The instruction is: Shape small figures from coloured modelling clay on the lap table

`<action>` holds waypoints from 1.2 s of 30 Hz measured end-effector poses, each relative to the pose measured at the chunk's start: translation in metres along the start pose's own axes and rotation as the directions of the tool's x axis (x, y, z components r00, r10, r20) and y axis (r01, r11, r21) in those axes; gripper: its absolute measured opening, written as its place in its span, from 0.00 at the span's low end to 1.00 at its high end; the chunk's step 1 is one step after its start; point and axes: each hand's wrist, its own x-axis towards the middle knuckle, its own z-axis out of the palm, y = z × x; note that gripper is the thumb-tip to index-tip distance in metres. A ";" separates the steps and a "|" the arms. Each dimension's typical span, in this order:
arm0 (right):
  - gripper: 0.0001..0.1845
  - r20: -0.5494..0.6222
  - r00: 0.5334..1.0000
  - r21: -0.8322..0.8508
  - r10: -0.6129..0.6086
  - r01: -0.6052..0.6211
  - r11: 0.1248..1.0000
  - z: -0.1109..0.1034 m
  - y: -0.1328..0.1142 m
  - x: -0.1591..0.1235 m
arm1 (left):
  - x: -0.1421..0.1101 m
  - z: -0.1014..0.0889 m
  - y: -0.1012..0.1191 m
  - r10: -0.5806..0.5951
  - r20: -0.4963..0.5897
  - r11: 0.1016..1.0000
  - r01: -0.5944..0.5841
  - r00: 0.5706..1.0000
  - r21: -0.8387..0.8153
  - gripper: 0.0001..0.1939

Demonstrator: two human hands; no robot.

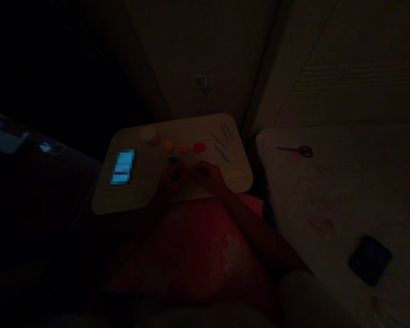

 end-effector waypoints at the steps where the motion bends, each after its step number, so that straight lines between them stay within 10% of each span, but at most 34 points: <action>1: 0.11 0.002 1.000 -0.003 -0.002 0.002 1.000 0.000 0.000 0.000 | 0.001 0.000 0.000 0.014 0.009 1.000 -0.014 1.000 0.007 0.12; 12: 0.23 0.248 0.962 0.076 -0.115 0.099 0.992 -0.002 -0.013 -0.003 | -0.001 -0.004 -0.009 -0.072 -0.088 0.997 0.069 0.994 -0.039 0.12; 36: 0.25 0.326 0.944 -0.097 -0.051 0.087 0.991 -0.006 -0.020 -0.006 | 0.000 -0.009 -0.007 -0.164 -0.073 0.982 0.156 0.984 -0.111 0.10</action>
